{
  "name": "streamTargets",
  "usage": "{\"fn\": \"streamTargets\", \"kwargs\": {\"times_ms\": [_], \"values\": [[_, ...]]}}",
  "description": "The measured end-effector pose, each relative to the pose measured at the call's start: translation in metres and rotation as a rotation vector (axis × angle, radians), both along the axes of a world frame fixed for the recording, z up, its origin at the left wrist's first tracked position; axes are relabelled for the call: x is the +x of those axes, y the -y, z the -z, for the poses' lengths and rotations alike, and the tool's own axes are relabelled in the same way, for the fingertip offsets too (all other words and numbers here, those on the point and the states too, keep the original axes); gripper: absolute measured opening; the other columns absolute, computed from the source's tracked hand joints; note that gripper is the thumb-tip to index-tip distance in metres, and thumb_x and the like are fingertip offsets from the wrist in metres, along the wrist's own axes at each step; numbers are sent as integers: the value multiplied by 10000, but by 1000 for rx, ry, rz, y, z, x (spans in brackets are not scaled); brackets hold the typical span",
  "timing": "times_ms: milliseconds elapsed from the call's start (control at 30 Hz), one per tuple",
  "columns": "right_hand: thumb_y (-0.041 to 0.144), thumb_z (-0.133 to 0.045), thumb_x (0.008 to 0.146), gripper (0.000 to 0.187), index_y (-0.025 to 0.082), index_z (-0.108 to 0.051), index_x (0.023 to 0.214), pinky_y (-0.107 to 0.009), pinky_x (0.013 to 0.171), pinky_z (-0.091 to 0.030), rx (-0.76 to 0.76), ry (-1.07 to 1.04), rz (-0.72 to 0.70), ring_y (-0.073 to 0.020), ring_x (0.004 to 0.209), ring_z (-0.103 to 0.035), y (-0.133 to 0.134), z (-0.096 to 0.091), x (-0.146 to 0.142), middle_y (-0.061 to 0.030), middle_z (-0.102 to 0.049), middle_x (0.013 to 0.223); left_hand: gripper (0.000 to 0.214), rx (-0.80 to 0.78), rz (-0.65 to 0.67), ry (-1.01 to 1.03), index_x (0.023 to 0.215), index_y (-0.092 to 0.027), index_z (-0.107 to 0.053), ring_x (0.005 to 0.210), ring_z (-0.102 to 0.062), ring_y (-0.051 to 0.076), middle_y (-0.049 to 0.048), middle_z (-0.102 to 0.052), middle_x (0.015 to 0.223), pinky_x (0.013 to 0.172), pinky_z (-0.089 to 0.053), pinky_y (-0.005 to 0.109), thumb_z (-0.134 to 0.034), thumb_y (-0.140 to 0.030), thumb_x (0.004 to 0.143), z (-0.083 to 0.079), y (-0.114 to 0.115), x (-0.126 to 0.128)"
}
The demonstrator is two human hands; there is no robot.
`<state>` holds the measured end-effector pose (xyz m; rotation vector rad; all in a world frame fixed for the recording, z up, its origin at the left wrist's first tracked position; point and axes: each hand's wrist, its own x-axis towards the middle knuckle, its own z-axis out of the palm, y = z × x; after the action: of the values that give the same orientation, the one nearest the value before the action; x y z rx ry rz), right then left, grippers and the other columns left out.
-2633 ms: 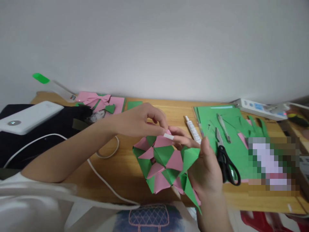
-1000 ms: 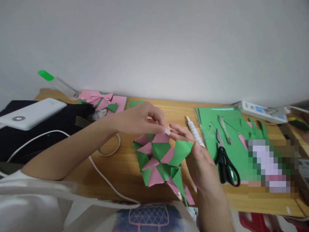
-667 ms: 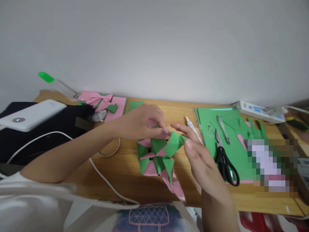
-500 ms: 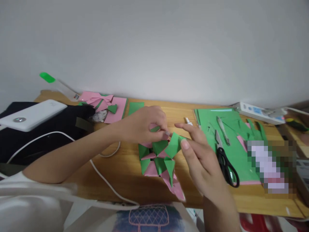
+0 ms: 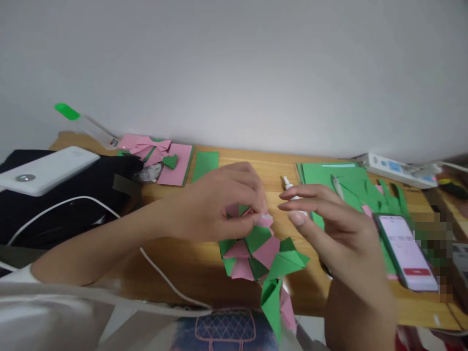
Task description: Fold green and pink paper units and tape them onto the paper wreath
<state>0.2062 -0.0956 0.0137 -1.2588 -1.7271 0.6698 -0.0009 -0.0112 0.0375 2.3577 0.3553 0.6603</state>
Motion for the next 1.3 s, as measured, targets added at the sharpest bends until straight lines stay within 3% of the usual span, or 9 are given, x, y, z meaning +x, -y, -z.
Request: {"fn": "streamTargets", "kwargs": {"times_ms": [133, 300, 567, 833, 967, 1067, 1300], "values": [[167, -737, 791, 152, 267, -691, 896, -332, 881, -485, -38, -103, -131, -165, 976, -616, -8, 1, -7, 3, -674, 947, 147, 34, 6, -12, 703, -174, -627, 813, -585, 155, 21, -700, 771, 854, -470, 313, -589, -83, 812, 0, 2, 0], [108, -700, 804, 149, 247, -677, 849, -341, 836, -491, -6, -128, -126, -168, 934, -614, -9, -2, -14, -5, -659, 905, 169, 40, 2, -31, 686, -195, -596, 816, -588, 148, 6, -692, 790, 853, -471, 300, -561, -89, 814, -2, 3, 0], [110, -672, 810, 171, 272, -674, 868, -407, 803, -504, 84, 33, -86, -213, 894, -632, -6, -9, -15, -12, -679, 892, 202, 87, -2, -16, 638, -194, -576, 802, -596, 153, 17, -699, 770, 844, -472, 316, -553, -99, 815, -3, 1, 1], [129, -568, 877, 107, 226, -613, 883, -366, 817, -462, 104, 132, -135, -194, 910, -608, -7, -10, -18, -11, -666, 861, 163, 92, -7, -3, 674, -183, -604, 793, -588, 154, 21, -691, 771, 814, -479, 313, -556, -87, 796, -3, 0, 0], [209, -547, 919, 96, 235, -622, 972, -365, 797, -459, 128, 209, -19, -199, 907, -621, -7, -11, -19, -22, -681, 910, 146, 65, -46, 23, 683, -180, -604, 784, -594, 149, 19, -689, 761, 801, -476, 299, -570, -109, 805, 0, -2, 0], [241, -573, 911, 208, 261, -627, 1111, -396, 812, -464, 142, 251, 71, -220, 919, -636, -4, -13, -17, -28, -701, 948, 142, 47, -80, 28, 685, -185, -604, 785, -604, 152, 20, -683, 740, 785, -474, 290, -574, -131, 812, 1, -2, -1], [207, -649, 860, 128, 288, -692, 949, -336, 724, -512, -21, 8, -57, -172, 783, -650, -2, -20, -12, 5, -719, 863, 147, 24, -145, 38, 694, -199, -608, 795, -599, 153, 18, -668, 732, 785, -472, 288, -589, -176, 838, 1, 4, -1]]}}
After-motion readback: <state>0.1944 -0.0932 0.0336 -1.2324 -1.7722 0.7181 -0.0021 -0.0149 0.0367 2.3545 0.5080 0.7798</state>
